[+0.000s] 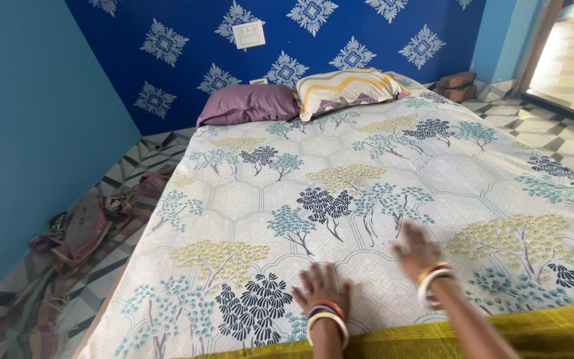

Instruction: The person folds a yellow patterned blanket on a bed with a tree-patterned sheet. They smooth the fabric, fold it in half lengthwise, then fold it again into a compact rectangle, and finally smooth the folded bundle.

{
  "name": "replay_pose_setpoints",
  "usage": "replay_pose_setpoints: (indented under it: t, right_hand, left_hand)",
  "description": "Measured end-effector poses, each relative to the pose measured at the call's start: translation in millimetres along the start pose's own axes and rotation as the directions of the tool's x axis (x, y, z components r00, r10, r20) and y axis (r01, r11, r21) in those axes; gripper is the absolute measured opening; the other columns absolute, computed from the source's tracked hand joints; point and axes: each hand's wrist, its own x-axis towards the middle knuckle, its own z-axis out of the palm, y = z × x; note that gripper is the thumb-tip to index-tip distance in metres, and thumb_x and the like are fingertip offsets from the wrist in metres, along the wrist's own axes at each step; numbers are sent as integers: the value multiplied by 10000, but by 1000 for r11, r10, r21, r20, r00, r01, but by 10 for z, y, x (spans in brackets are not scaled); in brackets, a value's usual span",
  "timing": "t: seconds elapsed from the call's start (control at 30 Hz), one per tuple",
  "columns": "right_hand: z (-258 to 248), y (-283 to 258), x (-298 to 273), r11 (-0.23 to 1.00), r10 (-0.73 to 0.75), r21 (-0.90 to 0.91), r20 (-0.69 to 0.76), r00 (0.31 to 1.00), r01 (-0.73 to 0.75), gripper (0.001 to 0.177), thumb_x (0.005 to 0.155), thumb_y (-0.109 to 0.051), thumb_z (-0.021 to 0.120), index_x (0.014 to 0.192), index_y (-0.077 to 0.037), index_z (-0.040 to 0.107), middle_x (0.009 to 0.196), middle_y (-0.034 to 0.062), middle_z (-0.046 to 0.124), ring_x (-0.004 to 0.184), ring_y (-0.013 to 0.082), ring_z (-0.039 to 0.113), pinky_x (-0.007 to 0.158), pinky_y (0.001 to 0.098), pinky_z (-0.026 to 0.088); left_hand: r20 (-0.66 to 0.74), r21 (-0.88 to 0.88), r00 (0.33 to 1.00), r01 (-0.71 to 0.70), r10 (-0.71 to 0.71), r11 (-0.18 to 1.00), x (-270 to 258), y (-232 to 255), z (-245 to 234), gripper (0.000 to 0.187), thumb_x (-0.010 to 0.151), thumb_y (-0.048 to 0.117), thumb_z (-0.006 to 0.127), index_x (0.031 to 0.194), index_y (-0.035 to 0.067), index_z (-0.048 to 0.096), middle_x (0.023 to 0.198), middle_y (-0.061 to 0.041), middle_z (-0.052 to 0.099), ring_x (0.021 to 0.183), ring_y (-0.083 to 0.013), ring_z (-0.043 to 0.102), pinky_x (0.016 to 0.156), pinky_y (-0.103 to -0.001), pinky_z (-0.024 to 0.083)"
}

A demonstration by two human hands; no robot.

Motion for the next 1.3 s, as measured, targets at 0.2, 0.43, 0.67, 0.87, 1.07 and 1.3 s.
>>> replay_pose_setpoints:
  t: [0.2,0.43,0.67,0.87,1.07,1.3]
  right_hand:
    - [524,-762,29,893,-275,-214,436,857,396,672,1047,-522,264,1620,-200,126,1720,-33,48,1583,179,38,1275,475,67]
    - [-610,1301,661,923,301,-270,54,952,-276,745,1016,-576,363,1599,-112,363,1614,104,444,1498,242,449,1171,490,450]
    - [-91,1851,1124,831,373,-276,-369,851,-483,830,969,-622,216,1609,-118,62,1712,77,-1,1549,290,42,1199,590,23]
    - [1096,-780,685,926,-261,-203,269,927,319,937,919,-536,538,1621,-107,90,1693,145,13,1552,297,38,1233,538,118]
    - [1191,-1363,-460,389,-652,-303,576,492,870,746,1003,-513,456,1612,-173,192,1709,101,98,1591,347,34,1218,594,9]
    - [118,130,52,901,28,-421,292,956,102,804,999,-608,312,1657,-168,168,1729,22,218,1492,125,401,1081,372,537]
  left_hand:
    - [103,-433,995,45,-1,900,235,-235,161,772,983,596,414,1644,316,130,1754,12,-48,1610,-308,-69,1243,-664,-9]
    - [195,-385,979,126,-53,914,211,51,-134,951,904,783,461,1657,352,72,1745,-111,-96,1612,-335,-123,1268,-630,-43]
    - [144,-454,990,73,-8,888,222,37,-111,919,944,693,478,1651,263,78,1741,-116,-79,1597,-347,-123,1248,-613,-55]
    - [-85,-661,971,113,-224,742,201,-56,-77,878,955,701,394,1632,202,139,1700,-138,89,1581,-316,10,1241,-571,5]
    - [-164,-751,874,189,-457,632,207,-312,-101,835,933,717,305,1613,248,187,1691,-110,120,1573,-308,46,1235,-569,17]
    - [-15,-644,959,207,-283,736,188,-257,39,821,970,741,284,1620,244,214,1719,-152,6,1594,-324,-54,1251,-569,-40]
